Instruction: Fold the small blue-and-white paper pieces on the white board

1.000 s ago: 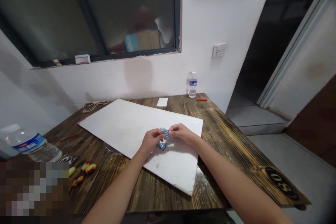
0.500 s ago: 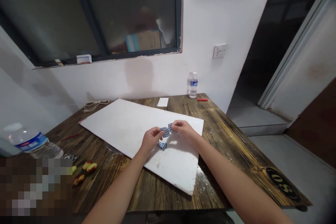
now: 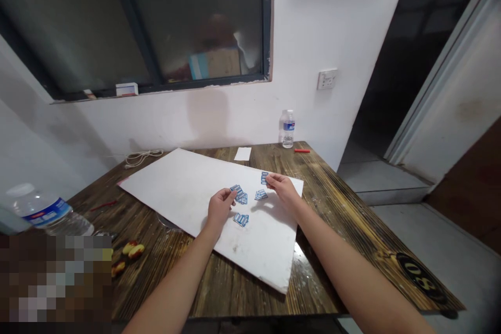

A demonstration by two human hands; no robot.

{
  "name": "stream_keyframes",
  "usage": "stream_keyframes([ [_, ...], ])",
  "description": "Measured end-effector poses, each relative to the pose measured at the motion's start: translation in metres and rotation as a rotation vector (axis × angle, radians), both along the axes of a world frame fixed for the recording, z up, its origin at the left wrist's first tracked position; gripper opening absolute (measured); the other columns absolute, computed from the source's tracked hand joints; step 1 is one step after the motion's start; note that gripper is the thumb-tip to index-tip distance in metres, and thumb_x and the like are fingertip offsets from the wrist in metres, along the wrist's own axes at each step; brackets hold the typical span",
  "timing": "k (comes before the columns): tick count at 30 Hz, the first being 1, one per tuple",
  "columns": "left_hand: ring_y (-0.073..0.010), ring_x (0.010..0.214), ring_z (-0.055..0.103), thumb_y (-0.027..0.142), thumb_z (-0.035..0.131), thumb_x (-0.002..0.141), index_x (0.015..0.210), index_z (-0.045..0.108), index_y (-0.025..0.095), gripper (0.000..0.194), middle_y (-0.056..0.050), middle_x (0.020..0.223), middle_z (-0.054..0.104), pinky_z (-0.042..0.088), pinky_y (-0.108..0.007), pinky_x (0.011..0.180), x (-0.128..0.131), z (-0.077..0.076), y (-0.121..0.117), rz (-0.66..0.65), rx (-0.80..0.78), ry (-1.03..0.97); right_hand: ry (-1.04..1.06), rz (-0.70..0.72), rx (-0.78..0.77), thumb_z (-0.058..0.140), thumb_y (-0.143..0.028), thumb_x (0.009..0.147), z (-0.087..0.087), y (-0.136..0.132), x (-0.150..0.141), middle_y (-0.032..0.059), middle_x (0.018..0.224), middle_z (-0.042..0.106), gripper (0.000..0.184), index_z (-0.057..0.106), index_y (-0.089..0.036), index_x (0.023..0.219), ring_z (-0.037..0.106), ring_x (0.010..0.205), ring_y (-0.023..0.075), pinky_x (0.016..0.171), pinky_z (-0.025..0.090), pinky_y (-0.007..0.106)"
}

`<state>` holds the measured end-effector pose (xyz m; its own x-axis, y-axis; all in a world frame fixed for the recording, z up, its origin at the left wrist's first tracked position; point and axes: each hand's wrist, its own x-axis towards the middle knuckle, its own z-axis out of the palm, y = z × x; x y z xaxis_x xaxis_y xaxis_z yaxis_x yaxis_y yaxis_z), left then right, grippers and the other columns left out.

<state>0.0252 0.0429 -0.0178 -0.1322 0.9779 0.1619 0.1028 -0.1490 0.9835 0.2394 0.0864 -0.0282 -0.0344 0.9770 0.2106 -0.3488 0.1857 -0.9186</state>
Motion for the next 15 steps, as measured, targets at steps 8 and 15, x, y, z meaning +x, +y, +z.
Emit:
stream_keyframes([
  [8, -0.0104, 0.049, 0.049, 0.047, 0.069, 0.068, 0.065, 0.058, 0.016, 0.032, 0.002, 0.053, 0.057, 0.036, -0.022, 0.048, 0.005, 0.007, -0.007, -0.067, 0.034, 0.114, -0.195, 0.119, -0.019, 0.079, -0.045, 0.058, 0.004, -0.016, -0.019, 0.0014, 0.067, 0.066, 0.032, 0.070, -0.017, 0.071, 0.055, 0.060, 0.0135, 0.062, 0.041, 0.028],
  [15, -0.0106, 0.051, 0.051, 0.044, 0.068, 0.071, 0.066, 0.058, 0.017, 0.029, 0.003, 0.055, 0.057, 0.037, -0.021, 0.050, 0.003, 0.004, -0.006, -0.112, 0.046, 0.145, -0.326, 0.130, 0.039, 0.075, -0.042, 0.062, 0.002, -0.022, -0.029, 0.0033, 0.068, 0.070, 0.027, 0.072, -0.017, 0.071, 0.061, 0.064, 0.0165, 0.064, 0.045, 0.029],
])
